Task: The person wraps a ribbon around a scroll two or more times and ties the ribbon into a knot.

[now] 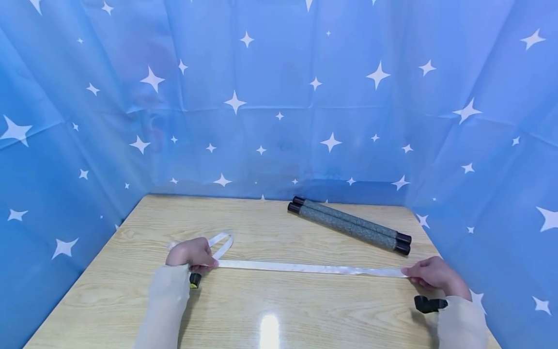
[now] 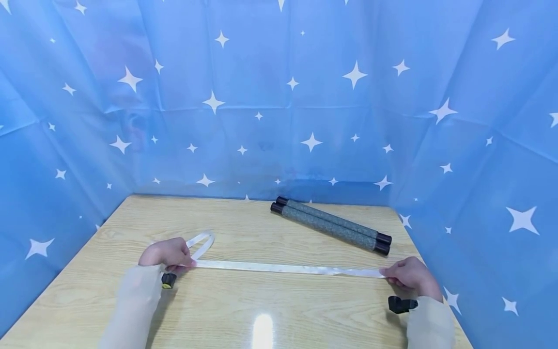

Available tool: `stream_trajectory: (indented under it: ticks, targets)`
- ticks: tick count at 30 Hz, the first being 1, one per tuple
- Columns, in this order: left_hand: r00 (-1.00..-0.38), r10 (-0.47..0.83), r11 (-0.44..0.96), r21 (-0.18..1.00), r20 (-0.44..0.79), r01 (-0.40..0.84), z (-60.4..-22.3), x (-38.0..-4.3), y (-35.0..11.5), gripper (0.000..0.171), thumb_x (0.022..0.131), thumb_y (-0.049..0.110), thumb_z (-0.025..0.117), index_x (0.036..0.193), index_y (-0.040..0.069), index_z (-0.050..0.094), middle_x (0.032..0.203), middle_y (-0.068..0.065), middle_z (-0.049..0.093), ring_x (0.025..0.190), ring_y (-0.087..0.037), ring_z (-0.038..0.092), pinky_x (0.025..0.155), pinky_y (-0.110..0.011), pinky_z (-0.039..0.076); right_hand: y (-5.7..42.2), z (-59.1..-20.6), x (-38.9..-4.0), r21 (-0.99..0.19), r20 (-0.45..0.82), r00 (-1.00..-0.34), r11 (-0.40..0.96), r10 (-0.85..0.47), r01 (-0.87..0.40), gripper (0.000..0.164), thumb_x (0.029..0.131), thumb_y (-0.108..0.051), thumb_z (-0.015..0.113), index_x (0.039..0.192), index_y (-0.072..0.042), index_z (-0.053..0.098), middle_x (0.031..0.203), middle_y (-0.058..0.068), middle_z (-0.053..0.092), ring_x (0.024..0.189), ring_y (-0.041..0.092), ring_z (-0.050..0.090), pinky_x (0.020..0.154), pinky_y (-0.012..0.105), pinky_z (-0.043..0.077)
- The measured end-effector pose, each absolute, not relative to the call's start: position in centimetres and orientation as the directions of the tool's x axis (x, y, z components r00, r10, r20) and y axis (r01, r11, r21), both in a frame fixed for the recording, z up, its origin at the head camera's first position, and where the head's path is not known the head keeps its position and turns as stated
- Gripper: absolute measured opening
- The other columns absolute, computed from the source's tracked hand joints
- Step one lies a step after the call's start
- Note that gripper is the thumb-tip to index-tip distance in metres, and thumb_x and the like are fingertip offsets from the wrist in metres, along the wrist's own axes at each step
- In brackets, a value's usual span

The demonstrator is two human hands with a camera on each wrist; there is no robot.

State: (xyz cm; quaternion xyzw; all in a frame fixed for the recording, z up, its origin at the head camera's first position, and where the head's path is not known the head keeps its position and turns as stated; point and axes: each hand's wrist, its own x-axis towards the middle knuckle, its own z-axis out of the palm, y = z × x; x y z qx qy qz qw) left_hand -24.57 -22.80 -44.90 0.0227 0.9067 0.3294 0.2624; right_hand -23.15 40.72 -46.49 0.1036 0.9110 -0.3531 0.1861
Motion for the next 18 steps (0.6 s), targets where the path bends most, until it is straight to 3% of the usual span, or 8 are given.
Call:
stream_trajectory:
  ticks: [8, 13, 15, 18]
  targets:
    - [-0.856, 0.172, 0.763, 0.616, -0.488, -0.198, -45.7, -24.9, -22.1, 0.029, 0.094, 0.013, 0.073, 0.067, 0.003, 0.071, 0.052, -0.002, 0.051, 0.045, -0.011, 0.035, 0.043, -0.023, 0.031, 40.9, -46.8, -23.2, -0.577, -0.44, -0.892, 0.728, 0.104, 0.369, 0.035, 0.092, -0.037, 0.076, 0.069, -0.011, 0.07, 0.06, -0.005, 0.057, 0.059, 0.012, 0.047, 0.06, 0.028, 0.039]
    - [-0.856, 0.157, 0.772, 0.602, -0.492, -0.204, -45.9, -24.9, -21.9, 0.031, 0.095, 0.016, 0.073, 0.066, 0.005, 0.071, 0.052, -0.001, 0.049, 0.044, -0.011, 0.033, 0.042, -0.023, 0.03, 40.9, -46.4, -22.9, -0.551, -0.456, -0.883, 0.744, 0.109, 0.376, 0.043, 0.092, -0.044, 0.073, 0.062, -0.017, 0.058, 0.057, -0.006, 0.047, 0.056, 0.012, 0.044, 0.062, 0.031, 0.04]
    - [-0.857, 0.156, 0.769, 0.605, -0.491, -0.206, -46.0, -24.7, -22.0, 0.032, 0.095, 0.016, 0.073, 0.065, 0.005, 0.07, 0.051, -0.001, 0.047, 0.044, -0.011, 0.033, 0.043, -0.023, 0.031, 41.0, -46.2, -22.9, -0.545, -0.464, -0.88, 0.749, 0.105, 0.377, 0.044, 0.093, -0.05, 0.071, 0.067, -0.016, 0.059, 0.058, -0.006, 0.046, 0.056, 0.013, 0.044, 0.062, 0.033, 0.041]
    - [-0.86, 0.156, 0.763, 0.612, -0.487, -0.208, -46.0, -24.4, -21.9, 0.032, 0.095, 0.014, 0.073, 0.064, 0.005, 0.069, 0.051, -0.001, 0.045, 0.044, -0.011, 0.032, 0.043, -0.024, 0.031, 41.1, -45.9, -22.9, -0.527, -0.461, -0.881, 0.764, 0.111, 0.372, 0.058, 0.093, -0.06, 0.066, 0.091, -0.002, 0.068, 0.072, 0.004, 0.06, 0.066, 0.017, 0.054, 0.066, 0.037, 0.047]
